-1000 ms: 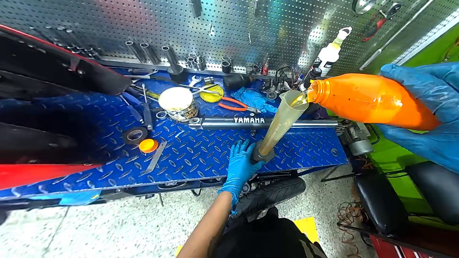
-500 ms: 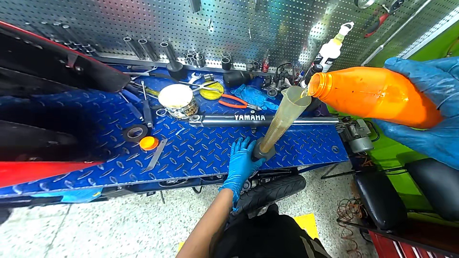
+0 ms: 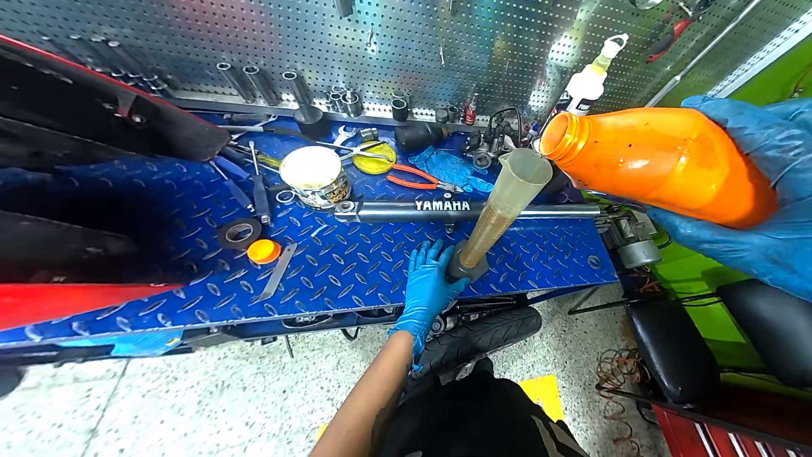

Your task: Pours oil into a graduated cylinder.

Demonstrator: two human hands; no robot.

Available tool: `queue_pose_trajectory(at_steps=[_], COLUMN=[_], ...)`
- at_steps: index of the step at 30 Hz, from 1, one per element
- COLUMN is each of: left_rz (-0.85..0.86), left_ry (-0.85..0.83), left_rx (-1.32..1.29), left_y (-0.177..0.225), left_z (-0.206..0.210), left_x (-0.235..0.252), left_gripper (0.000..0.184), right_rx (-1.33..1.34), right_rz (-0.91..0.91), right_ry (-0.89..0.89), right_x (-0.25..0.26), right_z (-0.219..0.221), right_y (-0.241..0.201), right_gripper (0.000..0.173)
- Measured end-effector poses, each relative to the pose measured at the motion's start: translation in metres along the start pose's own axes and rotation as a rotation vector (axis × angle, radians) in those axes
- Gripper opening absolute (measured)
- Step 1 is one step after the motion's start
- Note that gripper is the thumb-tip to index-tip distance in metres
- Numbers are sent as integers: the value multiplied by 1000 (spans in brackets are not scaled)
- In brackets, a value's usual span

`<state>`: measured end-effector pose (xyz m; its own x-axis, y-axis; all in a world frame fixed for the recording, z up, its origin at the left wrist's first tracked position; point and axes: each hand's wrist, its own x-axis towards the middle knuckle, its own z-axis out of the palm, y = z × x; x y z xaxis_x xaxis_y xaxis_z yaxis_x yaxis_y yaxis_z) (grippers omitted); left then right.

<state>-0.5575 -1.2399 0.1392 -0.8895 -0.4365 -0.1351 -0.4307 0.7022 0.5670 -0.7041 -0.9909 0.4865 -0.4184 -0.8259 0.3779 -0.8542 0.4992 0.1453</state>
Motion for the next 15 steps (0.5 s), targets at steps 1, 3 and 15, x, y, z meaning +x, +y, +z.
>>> queue_pose_trajectory(at_steps=[1,3,15], left_rz=[-1,2,3], left_ry=[-2,4,2], left_rx=[3,0,16], left_y=[0,0,0], left_z=[0,1,0], left_x=[0,0,0], left_gripper=[82,82,82], right_rx=[-3,-18,-57], right_rz=[-8,-21,-48], right_ry=[4,2,-46], right_x=[0,1,2], right_z=[1,1,-3], right_y=[-1,-1,0], right_gripper=[86,86,83])
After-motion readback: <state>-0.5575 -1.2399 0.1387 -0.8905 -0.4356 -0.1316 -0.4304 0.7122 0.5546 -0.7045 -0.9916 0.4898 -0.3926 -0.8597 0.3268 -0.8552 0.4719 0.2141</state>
